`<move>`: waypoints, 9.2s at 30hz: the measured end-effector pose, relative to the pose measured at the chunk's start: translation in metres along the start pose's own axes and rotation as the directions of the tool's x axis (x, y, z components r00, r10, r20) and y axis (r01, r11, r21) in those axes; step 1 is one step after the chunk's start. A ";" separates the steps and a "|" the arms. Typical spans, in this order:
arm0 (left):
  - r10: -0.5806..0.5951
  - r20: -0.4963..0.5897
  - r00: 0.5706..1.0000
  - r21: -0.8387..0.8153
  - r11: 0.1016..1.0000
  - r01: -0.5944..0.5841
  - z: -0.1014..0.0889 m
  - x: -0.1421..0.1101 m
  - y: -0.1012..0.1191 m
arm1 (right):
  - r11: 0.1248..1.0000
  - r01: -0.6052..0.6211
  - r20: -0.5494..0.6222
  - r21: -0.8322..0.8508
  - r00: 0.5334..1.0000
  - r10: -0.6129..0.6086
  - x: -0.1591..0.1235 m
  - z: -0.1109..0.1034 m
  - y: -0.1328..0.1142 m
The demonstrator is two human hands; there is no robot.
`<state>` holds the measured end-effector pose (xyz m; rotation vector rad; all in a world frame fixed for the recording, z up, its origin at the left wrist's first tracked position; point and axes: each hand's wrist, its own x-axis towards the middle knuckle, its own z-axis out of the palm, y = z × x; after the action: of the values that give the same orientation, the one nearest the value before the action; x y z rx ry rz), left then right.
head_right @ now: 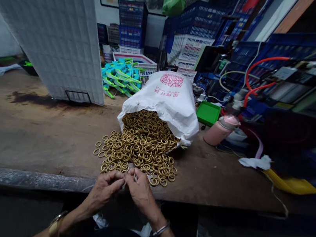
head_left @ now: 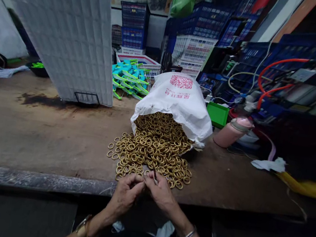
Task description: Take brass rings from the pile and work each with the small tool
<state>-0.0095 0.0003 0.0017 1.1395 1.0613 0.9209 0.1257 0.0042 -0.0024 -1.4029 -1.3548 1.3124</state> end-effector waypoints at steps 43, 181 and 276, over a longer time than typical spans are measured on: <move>-0.212 0.105 0.972 -0.309 0.921 0.235 0.009 -0.001 -0.002 | 0.524 0.063 0.076 -0.849 0.997 0.003 -0.014 -0.005 0.001; -0.196 0.007 0.981 -0.425 0.887 0.180 -0.021 0.004 -0.025 | 0.716 -0.084 -0.118 -0.693 0.993 0.002 0.026 0.000 0.020; -0.337 0.255 0.906 -0.695 0.588 0.414 -0.033 -0.029 -0.036 | 0.517 -0.031 -0.115 -0.856 0.985 -0.131 0.018 0.026 0.035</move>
<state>-0.0475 -0.0258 -0.0312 0.2403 0.6825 0.8142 0.1056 0.0142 -0.0435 -2.0240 -2.0369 0.3769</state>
